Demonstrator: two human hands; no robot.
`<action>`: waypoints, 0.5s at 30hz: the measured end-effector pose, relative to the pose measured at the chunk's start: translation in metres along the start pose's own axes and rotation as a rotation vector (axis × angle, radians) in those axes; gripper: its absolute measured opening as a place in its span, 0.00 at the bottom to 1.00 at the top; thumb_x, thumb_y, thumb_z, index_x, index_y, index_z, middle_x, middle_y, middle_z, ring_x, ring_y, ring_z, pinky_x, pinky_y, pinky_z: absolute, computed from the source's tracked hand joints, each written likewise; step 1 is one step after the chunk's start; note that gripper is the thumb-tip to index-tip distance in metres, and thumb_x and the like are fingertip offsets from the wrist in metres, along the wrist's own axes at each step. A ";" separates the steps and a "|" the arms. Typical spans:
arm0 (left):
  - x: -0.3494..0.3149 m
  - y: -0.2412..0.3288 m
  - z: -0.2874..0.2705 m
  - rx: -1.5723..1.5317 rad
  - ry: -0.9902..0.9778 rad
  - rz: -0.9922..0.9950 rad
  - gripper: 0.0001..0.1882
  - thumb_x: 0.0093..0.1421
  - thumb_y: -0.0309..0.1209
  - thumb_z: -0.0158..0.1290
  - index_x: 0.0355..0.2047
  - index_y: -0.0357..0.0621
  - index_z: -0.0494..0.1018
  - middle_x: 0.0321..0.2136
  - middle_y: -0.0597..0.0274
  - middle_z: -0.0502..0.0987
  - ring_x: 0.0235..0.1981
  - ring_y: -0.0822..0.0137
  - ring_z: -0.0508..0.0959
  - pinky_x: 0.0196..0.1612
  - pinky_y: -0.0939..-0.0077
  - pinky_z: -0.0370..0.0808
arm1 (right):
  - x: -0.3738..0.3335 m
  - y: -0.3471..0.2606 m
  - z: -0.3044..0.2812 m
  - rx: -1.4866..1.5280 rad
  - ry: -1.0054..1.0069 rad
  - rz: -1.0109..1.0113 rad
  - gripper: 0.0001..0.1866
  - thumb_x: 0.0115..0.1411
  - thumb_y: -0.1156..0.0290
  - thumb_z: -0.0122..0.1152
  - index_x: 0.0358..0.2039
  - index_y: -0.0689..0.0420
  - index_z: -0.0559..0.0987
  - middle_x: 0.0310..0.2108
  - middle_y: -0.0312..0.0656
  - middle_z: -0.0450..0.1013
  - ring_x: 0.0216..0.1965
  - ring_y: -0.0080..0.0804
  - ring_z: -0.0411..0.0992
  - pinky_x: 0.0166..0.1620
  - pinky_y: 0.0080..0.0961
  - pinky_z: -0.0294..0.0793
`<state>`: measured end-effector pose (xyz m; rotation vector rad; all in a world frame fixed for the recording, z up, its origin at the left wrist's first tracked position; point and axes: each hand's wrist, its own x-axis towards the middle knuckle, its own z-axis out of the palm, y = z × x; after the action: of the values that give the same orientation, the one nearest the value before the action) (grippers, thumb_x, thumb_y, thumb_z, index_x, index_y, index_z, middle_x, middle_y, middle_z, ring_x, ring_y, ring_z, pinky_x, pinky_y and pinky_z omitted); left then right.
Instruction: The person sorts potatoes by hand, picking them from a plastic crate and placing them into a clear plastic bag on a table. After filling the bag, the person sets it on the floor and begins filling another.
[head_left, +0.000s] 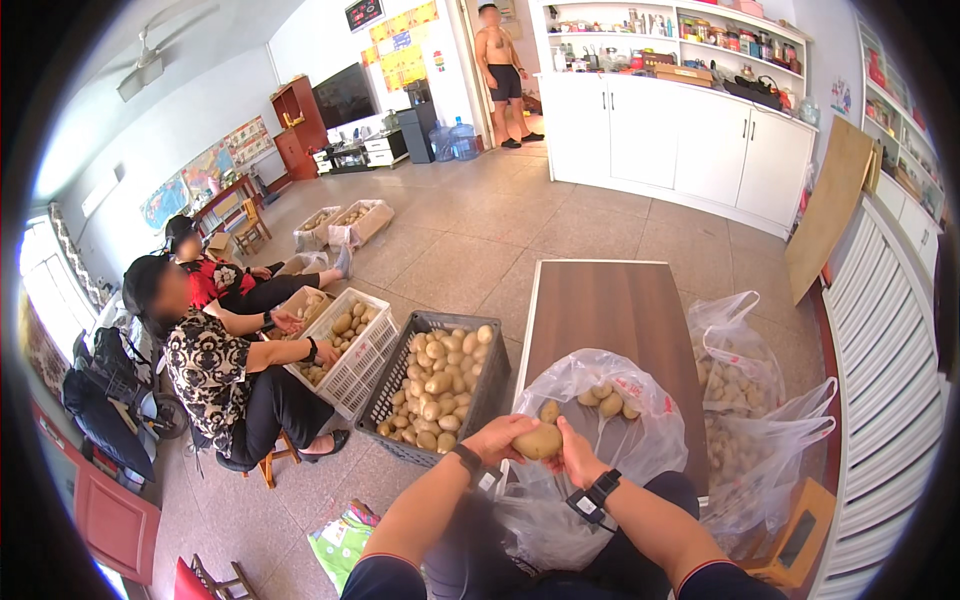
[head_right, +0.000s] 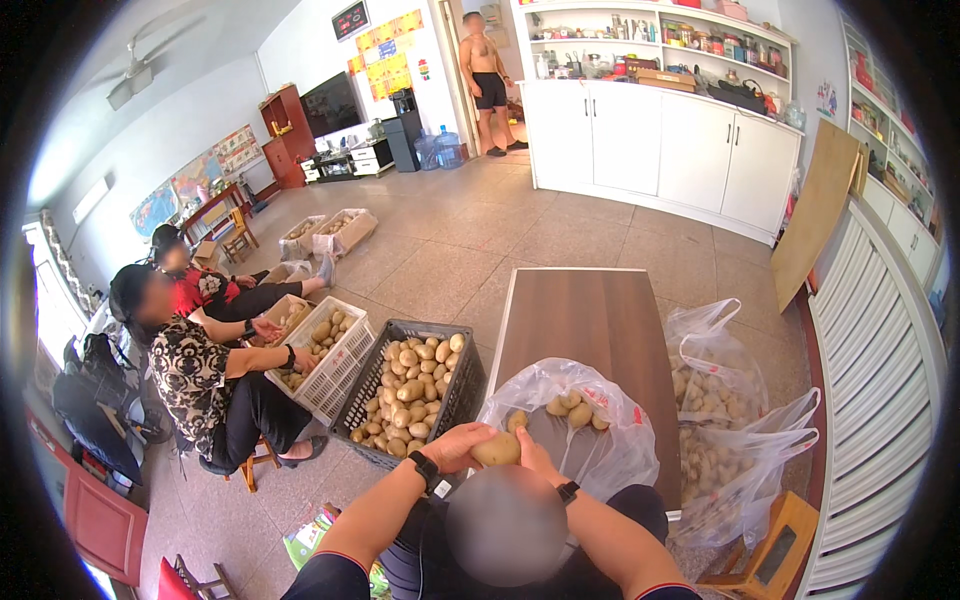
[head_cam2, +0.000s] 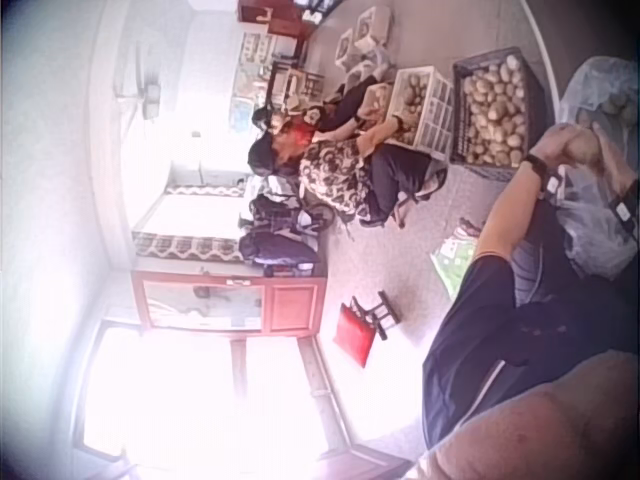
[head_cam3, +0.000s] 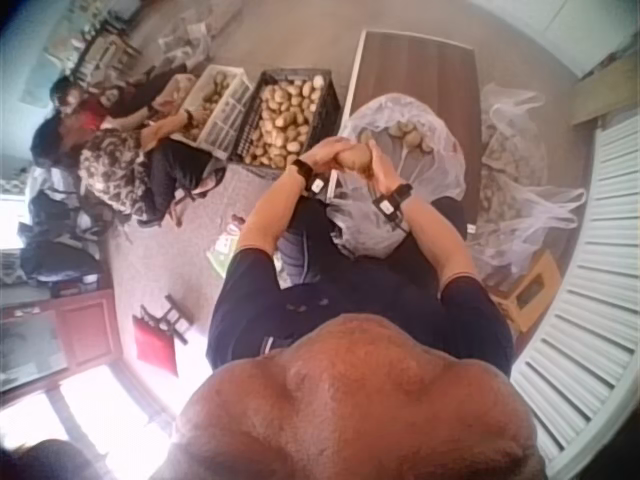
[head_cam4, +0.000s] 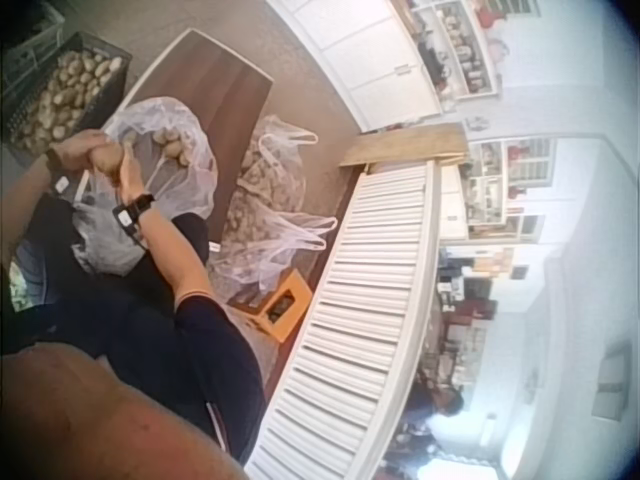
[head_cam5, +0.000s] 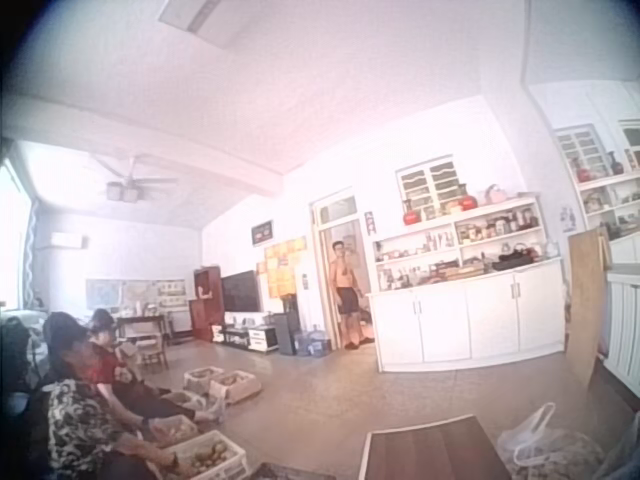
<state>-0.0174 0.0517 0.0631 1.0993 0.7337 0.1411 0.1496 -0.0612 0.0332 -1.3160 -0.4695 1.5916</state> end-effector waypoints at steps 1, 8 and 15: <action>0.000 0.000 -0.003 0.000 0.002 0.000 0.29 0.59 0.55 0.56 0.49 0.44 0.69 0.39 0.62 0.76 0.36 0.68 0.78 0.30 0.73 0.78 | 0.000 0.000 0.001 0.018 0.018 -0.012 0.33 0.65 0.35 0.38 0.36 0.56 0.74 0.22 0.42 0.73 0.20 0.30 0.69 0.27 0.27 0.68; -0.008 0.008 -0.009 -0.123 0.113 0.070 0.27 0.62 0.54 0.52 0.50 0.46 0.71 0.37 0.61 0.79 0.32 0.66 0.80 0.28 0.75 0.75 | 0.011 0.023 -0.025 -0.049 0.090 -0.073 0.28 0.67 0.43 0.43 0.34 0.60 0.73 0.21 0.41 0.72 0.19 0.28 0.68 0.24 0.26 0.67; 0.003 -0.007 -0.052 -0.356 0.383 0.155 0.25 0.64 0.54 0.49 0.50 0.48 0.72 0.37 0.58 0.80 0.31 0.59 0.80 0.27 0.72 0.75 | 0.020 0.062 -0.063 -0.233 0.081 -0.094 0.21 0.66 0.53 0.49 0.26 0.59 0.76 0.20 0.39 0.71 0.21 0.26 0.69 0.24 0.27 0.66</action>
<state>-0.0477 0.0891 0.0428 0.7928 0.9212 0.6046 0.1805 -0.0887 -0.0469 -1.5037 -0.6721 1.4326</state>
